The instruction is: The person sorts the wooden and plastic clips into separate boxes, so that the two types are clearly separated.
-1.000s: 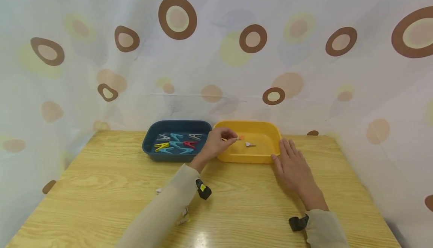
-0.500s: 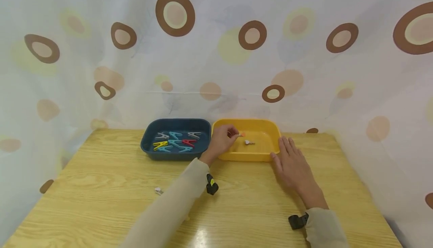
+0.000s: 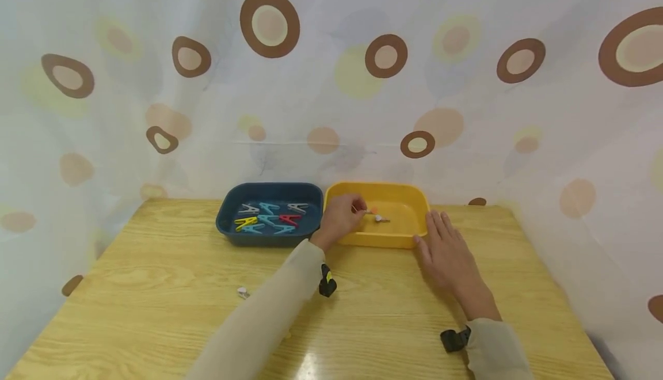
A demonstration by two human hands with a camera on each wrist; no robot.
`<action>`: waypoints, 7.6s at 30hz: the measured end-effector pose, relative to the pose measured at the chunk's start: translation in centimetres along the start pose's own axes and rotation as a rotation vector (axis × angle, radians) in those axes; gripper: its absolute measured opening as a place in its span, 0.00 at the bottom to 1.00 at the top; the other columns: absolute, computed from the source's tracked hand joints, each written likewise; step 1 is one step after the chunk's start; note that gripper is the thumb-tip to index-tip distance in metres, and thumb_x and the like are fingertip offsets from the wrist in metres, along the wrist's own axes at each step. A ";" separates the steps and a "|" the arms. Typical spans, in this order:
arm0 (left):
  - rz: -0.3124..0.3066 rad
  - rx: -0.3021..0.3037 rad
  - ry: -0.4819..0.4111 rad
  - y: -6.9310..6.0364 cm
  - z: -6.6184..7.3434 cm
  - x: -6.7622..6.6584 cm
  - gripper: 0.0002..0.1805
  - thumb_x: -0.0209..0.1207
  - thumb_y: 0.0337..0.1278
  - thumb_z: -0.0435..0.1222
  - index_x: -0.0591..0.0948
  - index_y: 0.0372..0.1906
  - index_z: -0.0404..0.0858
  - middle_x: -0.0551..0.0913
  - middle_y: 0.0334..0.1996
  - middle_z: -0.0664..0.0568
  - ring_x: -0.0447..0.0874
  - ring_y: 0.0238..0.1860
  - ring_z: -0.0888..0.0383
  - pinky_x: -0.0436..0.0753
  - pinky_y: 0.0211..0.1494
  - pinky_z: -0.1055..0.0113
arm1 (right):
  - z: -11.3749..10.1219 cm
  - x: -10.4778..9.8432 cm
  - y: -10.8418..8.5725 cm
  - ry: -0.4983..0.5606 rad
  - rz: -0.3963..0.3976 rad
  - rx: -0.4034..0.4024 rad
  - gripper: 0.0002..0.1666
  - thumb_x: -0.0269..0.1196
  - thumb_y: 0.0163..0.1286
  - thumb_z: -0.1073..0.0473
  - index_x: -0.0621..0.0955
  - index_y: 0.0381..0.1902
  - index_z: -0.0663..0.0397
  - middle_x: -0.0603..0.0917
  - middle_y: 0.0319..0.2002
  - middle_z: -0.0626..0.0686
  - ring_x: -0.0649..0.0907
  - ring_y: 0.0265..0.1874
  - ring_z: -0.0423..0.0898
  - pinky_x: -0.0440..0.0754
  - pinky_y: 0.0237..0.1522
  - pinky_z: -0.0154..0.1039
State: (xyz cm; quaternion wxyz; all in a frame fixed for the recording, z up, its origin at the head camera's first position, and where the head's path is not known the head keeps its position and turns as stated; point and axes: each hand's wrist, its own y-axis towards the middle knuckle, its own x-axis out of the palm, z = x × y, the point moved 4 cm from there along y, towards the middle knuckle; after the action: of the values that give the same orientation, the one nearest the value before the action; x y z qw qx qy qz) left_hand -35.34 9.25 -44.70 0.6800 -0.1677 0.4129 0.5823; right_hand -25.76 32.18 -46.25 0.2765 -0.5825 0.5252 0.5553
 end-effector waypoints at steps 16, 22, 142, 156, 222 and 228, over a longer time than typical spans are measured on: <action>-0.013 -0.061 0.058 -0.3 0.3 -0.2 0.03 0.65 0.67 0.35 0.85 0.36 0.45 0.82 0.31 0.58 0.78 0.31 0.61 0.78 0.34 0.68 | -0.3 -0.2 0.2 0.010 0.004 -0.004 0.42 0.45 0.86 0.47 0.51 0.79 0.75 0.52 0.78 0.74 0.51 0.77 0.71 0.54 0.73 0.67; -0.016 -0.085 0.072 -0.4 0.4 -0.2 0.03 0.65 0.66 0.34 0.85 0.35 0.45 0.83 0.32 0.58 0.78 0.32 0.60 0.79 0.36 0.66 | -0.1 -0.1 0.2 0.013 0.001 -0.011 0.41 0.46 0.86 0.47 0.51 0.79 0.75 0.52 0.78 0.74 0.52 0.77 0.71 0.54 0.73 0.67; -0.107 -0.089 -0.239 -21.5 -13.9 -14.4 0.07 0.68 0.61 0.27 0.87 0.43 0.36 0.88 0.39 0.50 0.86 0.41 0.54 0.84 0.41 0.66 | -0.1 0.2 0.1 0.093 -0.027 -0.019 0.42 0.44 0.86 0.48 0.47 0.79 0.76 0.48 0.78 0.75 0.48 0.77 0.72 0.45 0.76 0.64; -0.162 -0.040 -0.127 -21.7 -13.9 -14.4 0.09 0.68 0.59 0.23 0.88 0.42 0.36 0.86 0.38 0.52 0.84 0.39 0.56 0.84 0.42 0.66 | -0.1 0.1 0.2 0.091 -0.013 -0.020 0.42 0.44 0.86 0.48 0.48 0.79 0.76 0.49 0.78 0.76 0.48 0.78 0.71 0.43 0.77 0.62; -0.198 -0.020 -0.058 -21.3 -13.8 -15.0 0.08 0.71 0.57 0.27 0.84 0.35 0.42 0.79 0.32 0.57 0.76 0.34 0.58 0.78 0.37 0.69 | 0.2 0.1 1.0 0.150 -0.020 -0.004 0.41 0.41 0.87 0.46 0.48 0.78 0.76 0.49 0.78 0.76 0.48 0.78 0.71 0.45 0.76 0.64; -0.155 0.022 -0.066 -21.0 -13.4 -15.0 0.07 0.71 0.59 0.28 0.85 0.36 0.43 0.82 0.33 0.55 0.79 0.35 0.60 0.83 0.39 0.65 | 0.4 0.3 1.1 0.146 -0.045 0.009 0.42 0.40 0.87 0.45 0.47 0.79 0.74 0.46 0.79 0.74 0.46 0.78 0.71 0.45 0.76 0.65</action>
State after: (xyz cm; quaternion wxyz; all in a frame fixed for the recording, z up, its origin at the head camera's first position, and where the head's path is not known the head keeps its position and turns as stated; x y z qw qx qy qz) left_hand -20.38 -15.61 -46.79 0.7381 -0.1723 0.3824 0.5285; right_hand -26.92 32.11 -46.30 0.2527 -0.6318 0.5332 0.5026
